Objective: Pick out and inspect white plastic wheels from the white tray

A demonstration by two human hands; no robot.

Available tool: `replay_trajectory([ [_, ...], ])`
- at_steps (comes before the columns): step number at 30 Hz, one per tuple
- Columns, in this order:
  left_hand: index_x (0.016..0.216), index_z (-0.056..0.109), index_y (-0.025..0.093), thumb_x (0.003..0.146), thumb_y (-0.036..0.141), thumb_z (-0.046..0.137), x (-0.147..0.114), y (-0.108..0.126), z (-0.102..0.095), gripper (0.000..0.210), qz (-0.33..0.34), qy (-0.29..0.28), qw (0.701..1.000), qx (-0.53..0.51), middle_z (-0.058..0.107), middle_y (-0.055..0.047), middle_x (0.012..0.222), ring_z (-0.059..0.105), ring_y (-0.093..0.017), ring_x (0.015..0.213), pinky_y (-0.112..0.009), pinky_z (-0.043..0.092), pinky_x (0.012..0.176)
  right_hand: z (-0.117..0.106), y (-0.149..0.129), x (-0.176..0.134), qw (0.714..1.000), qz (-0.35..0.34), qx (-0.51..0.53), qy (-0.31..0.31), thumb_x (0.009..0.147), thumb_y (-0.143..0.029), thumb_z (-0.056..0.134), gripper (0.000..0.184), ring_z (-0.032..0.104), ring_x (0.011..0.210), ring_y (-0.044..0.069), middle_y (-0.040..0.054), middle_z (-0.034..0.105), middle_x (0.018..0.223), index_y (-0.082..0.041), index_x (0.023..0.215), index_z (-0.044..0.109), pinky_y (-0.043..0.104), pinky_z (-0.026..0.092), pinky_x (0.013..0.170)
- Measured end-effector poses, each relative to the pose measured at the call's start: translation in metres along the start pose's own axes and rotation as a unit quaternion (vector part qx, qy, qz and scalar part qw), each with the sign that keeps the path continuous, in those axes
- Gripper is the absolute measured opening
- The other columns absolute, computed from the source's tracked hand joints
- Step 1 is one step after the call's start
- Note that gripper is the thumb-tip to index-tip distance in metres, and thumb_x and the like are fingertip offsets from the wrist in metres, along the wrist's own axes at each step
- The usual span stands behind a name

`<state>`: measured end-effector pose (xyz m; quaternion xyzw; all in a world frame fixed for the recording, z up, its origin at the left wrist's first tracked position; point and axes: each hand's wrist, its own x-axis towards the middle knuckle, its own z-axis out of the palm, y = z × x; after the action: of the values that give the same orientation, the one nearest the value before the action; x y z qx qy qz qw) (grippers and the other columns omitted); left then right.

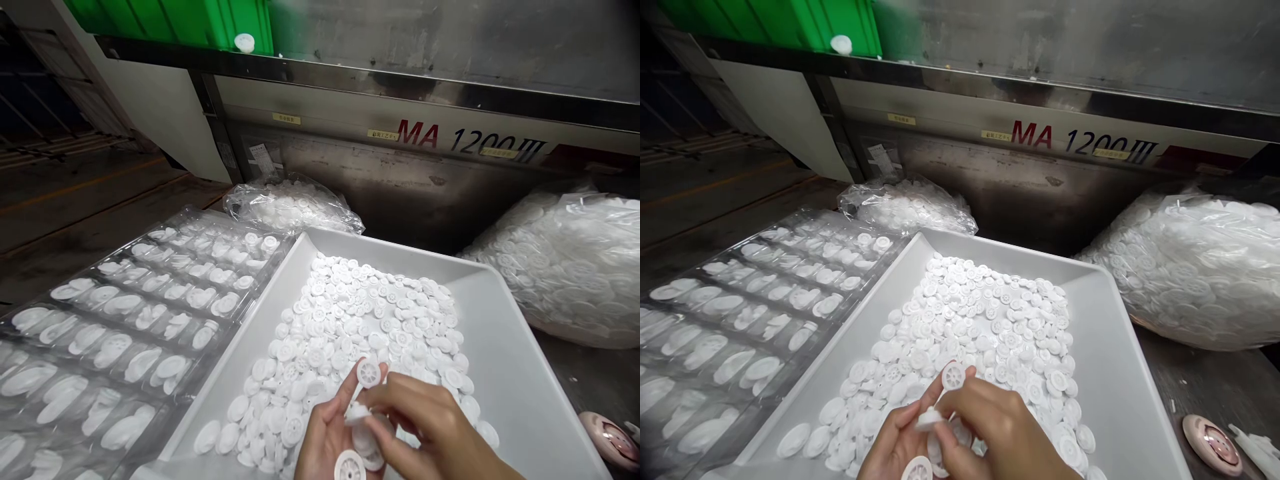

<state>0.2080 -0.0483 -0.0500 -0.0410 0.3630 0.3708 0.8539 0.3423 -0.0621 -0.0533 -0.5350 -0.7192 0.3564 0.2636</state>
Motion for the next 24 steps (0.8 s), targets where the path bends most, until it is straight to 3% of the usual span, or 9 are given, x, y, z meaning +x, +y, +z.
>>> replay_trajectory([
  [4,0.125,0.039,0.002,0.085,0.013,0.031,-0.002,0.000,0.013,0.042,0.101,0.064,0.992,-0.028,0.065,-0.021,0.112,0.061,-0.027,0.104,-0.049,0.034,0.104,-0.014,0.000,0.006,0.987,0.126,0.101,0.020,0.090,-0.033,0.047,0.015,0.030,0.053,0.010,-0.0080,0.027,0.057,-0.022,0.080,0.050,0.022,0.029,0.050],
  [8,0.124,0.042,0.000,0.082,0.013,0.034,-0.004,-0.001,0.017,0.044,0.113,0.074,0.990,-0.036,0.066,-0.024,0.108,0.062,-0.030,0.101,-0.053,0.030,0.105,-0.018,0.005,0.010,0.971,0.193,0.142,-0.002,0.089,-0.031,0.048,0.019,0.034,0.060,0.011,-0.0064,0.033,0.062,-0.022,0.073,0.045,0.023,0.031,0.055],
  [16,0.133,0.031,0.006,0.083,0.014,0.033,-0.004,0.001,0.009,0.050,0.069,0.030,0.997,-0.026,0.066,-0.019,0.110,0.060,-0.022,0.106,-0.041,0.031,0.107,-0.020,0.008,0.007,0.969,0.202,0.137,-0.023,0.091,-0.039,0.047,0.027,0.031,0.061,0.012,-0.0060,0.035,0.063,-0.021,0.071,0.047,0.025,0.027,0.056],
  [24,0.133,0.029,0.007,0.086,0.015,0.027,-0.003,0.001,0.003,0.047,0.051,0.002,0.998,-0.031,0.065,-0.018,0.113,0.061,-0.023,0.105,-0.041,0.033,0.105,-0.029,0.011,0.010,0.972,0.200,0.122,-0.026,0.091,-0.046,0.045,0.032,0.033,0.060,0.011,-0.0054,0.037,0.065,-0.021,0.071,0.047,0.025,0.028,0.055],
])
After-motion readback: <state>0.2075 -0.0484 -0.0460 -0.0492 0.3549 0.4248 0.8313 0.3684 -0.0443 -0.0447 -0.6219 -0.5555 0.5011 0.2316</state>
